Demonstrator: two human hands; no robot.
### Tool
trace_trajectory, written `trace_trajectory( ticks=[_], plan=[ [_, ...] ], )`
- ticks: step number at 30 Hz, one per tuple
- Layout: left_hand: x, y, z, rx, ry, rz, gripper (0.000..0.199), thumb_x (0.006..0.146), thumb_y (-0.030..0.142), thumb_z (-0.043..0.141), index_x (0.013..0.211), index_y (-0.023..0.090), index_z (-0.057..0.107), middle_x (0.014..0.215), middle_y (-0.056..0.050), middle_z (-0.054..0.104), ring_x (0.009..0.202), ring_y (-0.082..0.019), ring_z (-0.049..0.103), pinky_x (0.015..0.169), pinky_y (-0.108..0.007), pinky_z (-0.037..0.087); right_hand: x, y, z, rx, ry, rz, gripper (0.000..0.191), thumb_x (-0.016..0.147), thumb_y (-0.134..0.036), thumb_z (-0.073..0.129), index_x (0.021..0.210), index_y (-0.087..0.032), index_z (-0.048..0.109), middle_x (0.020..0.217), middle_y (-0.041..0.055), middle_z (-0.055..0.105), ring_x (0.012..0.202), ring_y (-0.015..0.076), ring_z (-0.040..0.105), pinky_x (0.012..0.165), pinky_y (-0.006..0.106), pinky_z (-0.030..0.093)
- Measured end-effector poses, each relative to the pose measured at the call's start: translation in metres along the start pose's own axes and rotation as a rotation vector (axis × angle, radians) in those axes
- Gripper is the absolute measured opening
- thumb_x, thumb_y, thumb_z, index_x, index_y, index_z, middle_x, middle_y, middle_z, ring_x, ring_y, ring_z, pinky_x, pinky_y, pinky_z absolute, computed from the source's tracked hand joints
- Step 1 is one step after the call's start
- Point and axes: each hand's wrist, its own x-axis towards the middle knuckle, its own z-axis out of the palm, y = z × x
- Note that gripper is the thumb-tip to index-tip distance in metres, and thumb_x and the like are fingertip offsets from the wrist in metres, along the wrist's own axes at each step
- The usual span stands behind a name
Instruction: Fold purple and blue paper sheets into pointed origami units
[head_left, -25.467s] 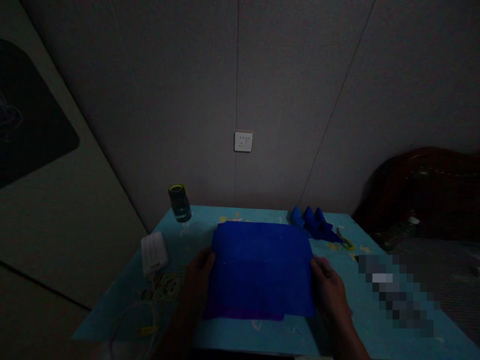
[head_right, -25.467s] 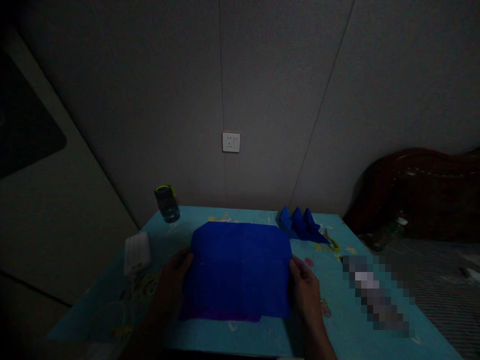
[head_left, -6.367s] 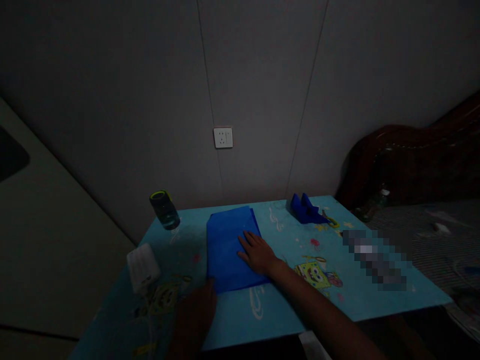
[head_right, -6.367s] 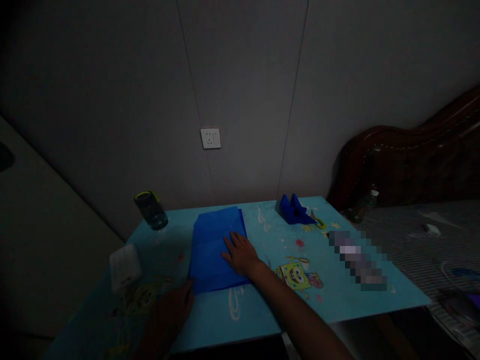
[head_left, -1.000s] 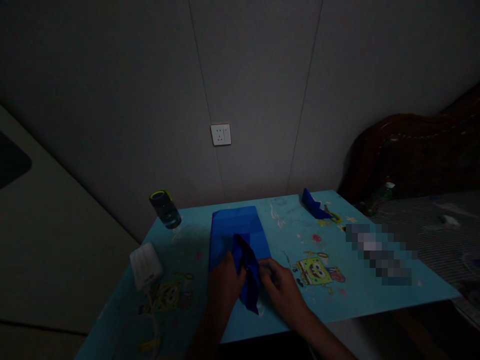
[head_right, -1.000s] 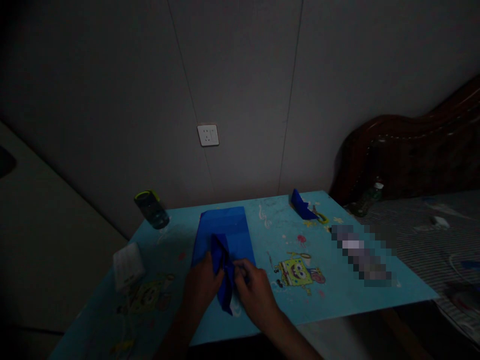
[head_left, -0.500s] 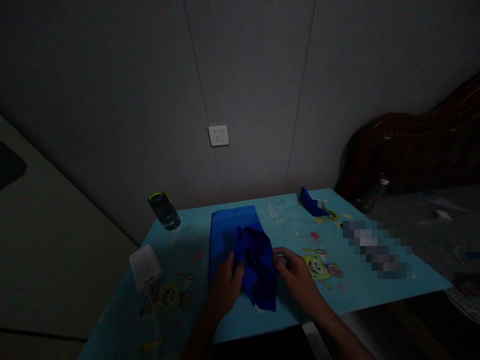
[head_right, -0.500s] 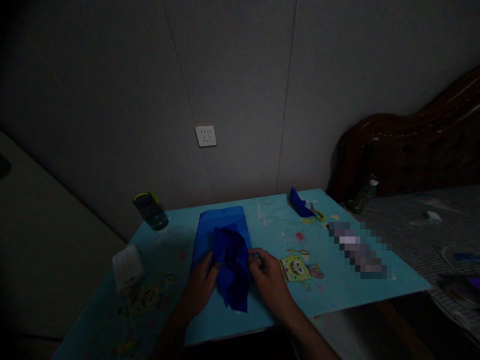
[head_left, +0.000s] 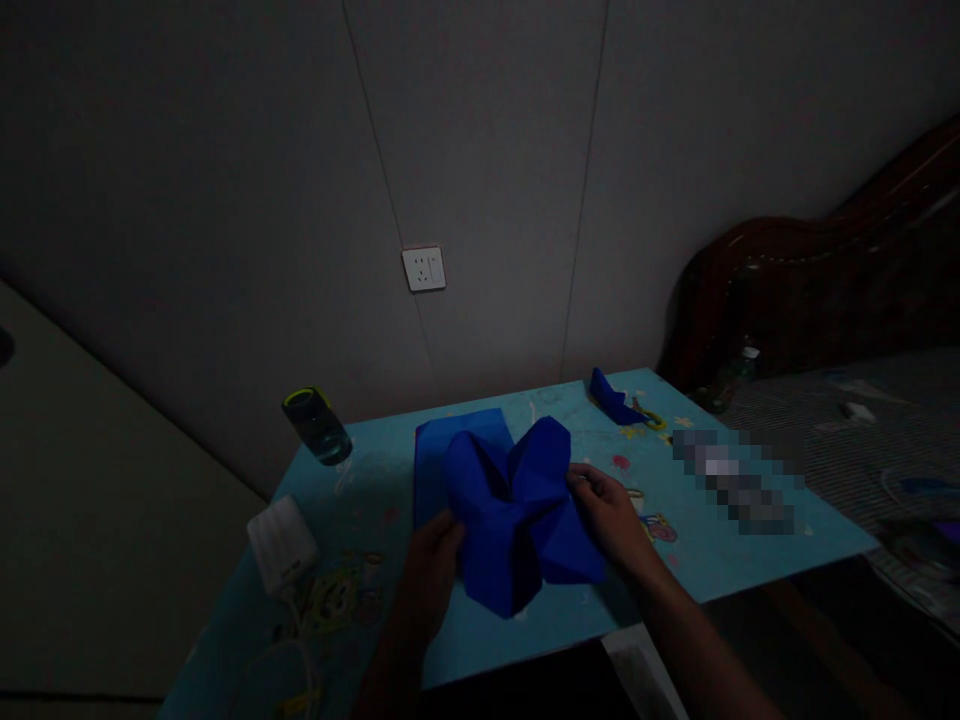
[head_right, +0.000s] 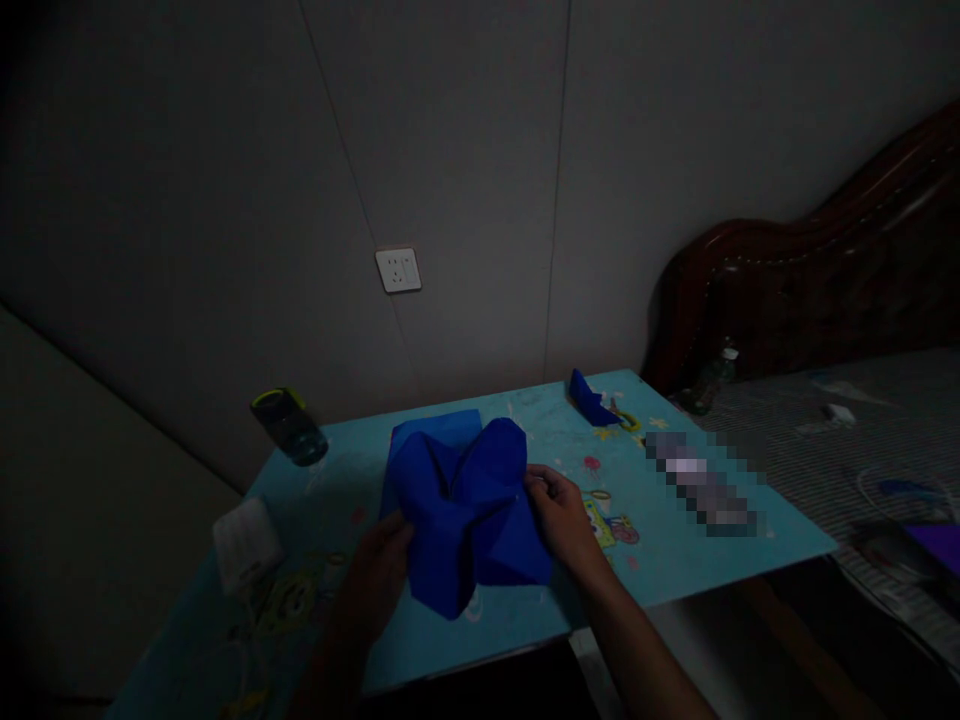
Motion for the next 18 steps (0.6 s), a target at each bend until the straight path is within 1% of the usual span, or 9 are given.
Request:
trace_trajectory(
  ticks=[1,3,7,10,12,14,16,18],
  plan=[
    [-0.001,0.002,0.000,0.006,-0.018,0.010,0.025,0.073,0.039,0.071,0.085,0.017,0.074,0.076,-0.006,0.073,0.076,-0.022,0.067,0.072,-0.032,0.055,0.001,0.002,0.000,0.008,-0.006,0.006,0.045,0.073,-0.051,0.071,0.102,-0.017,0.067,0.066,0.0001,0.068,0.051,0.0147,0.056,0.052,0.026,0.043],
    [-0.001,0.003,0.001,0.009,-0.002,0.034,0.028,0.074,0.041,0.072,0.088,0.017,0.074,0.083,-0.007,0.074,0.081,-0.023,0.068,0.076,-0.034,0.055,0.003,0.005,0.001,0.019,-0.006,0.006,0.046,0.074,-0.051,0.071,0.104,-0.017,0.067,0.067,0.0001,0.069,0.051,0.0145,0.056,0.053,0.026,0.044],
    [0.000,-0.008,0.001,0.003,0.104,0.054,0.035,0.073,0.045,0.072,0.096,0.019,0.073,0.100,-0.009,0.074,0.097,-0.026,0.068,0.086,-0.037,0.054,0.004,0.003,0.005,-0.004,-0.004,0.006,0.047,0.073,-0.052,0.071,0.103,-0.017,0.068,0.069,0.0016,0.071,0.054,0.0160,0.060,0.054,0.027,0.046],
    [0.001,-0.017,-0.005,0.012,0.199,0.048,0.042,0.075,0.049,0.070,0.106,0.020,0.070,0.109,-0.011,0.073,0.104,-0.029,0.067,0.088,-0.041,0.054,0.006,-0.001,0.006,-0.041,-0.009,-0.003,0.047,0.073,-0.053,0.071,0.102,-0.016,0.069,0.074,0.0035,0.073,0.058,0.0177,0.063,0.058,0.029,0.049],
    [0.001,-0.015,-0.014,0.034,0.264,0.060,0.045,0.077,0.049,0.068,0.111,0.021,0.068,0.113,-0.011,0.072,0.108,-0.030,0.065,0.088,-0.042,0.054,0.011,-0.002,0.001,-0.085,0.018,-0.030,0.047,0.073,-0.053,0.070,0.100,-0.015,0.070,0.077,0.0052,0.074,0.063,0.0194,0.065,0.061,0.030,0.050],
    [0.002,-0.009,-0.025,0.061,0.304,0.089,0.045,0.078,0.050,0.067,0.114,0.024,0.067,0.116,-0.010,0.071,0.111,-0.030,0.064,0.090,-0.042,0.054,0.018,-0.001,-0.010,-0.131,0.077,-0.063,0.047,0.073,-0.054,0.069,0.099,-0.015,0.070,0.081,0.0067,0.075,0.068,0.0210,0.067,0.064,0.031,0.051],
    [0.004,0.001,-0.034,0.088,0.318,0.106,0.042,0.078,0.049,0.068,0.112,0.025,0.068,0.117,-0.009,0.071,0.114,-0.030,0.062,0.094,-0.041,0.052,0.025,0.002,-0.022,-0.158,0.138,-0.084,0.048,0.073,-0.054,0.068,0.100,-0.015,0.071,0.084,0.0077,0.076,0.072,0.0224,0.068,0.067,0.032,0.052],
    [0.006,0.008,-0.038,0.129,0.323,0.107,0.039,0.079,0.048,0.067,0.109,0.023,0.070,0.117,-0.009,0.071,0.115,-0.030,0.061,0.097,-0.040,0.049,0.030,0.005,-0.032,-0.175,0.179,-0.089,0.049,0.073,-0.053,0.068,0.103,-0.014,0.070,0.087,0.0084,0.076,0.077,0.0240,0.068,0.070,0.034,0.052]
  ],
)
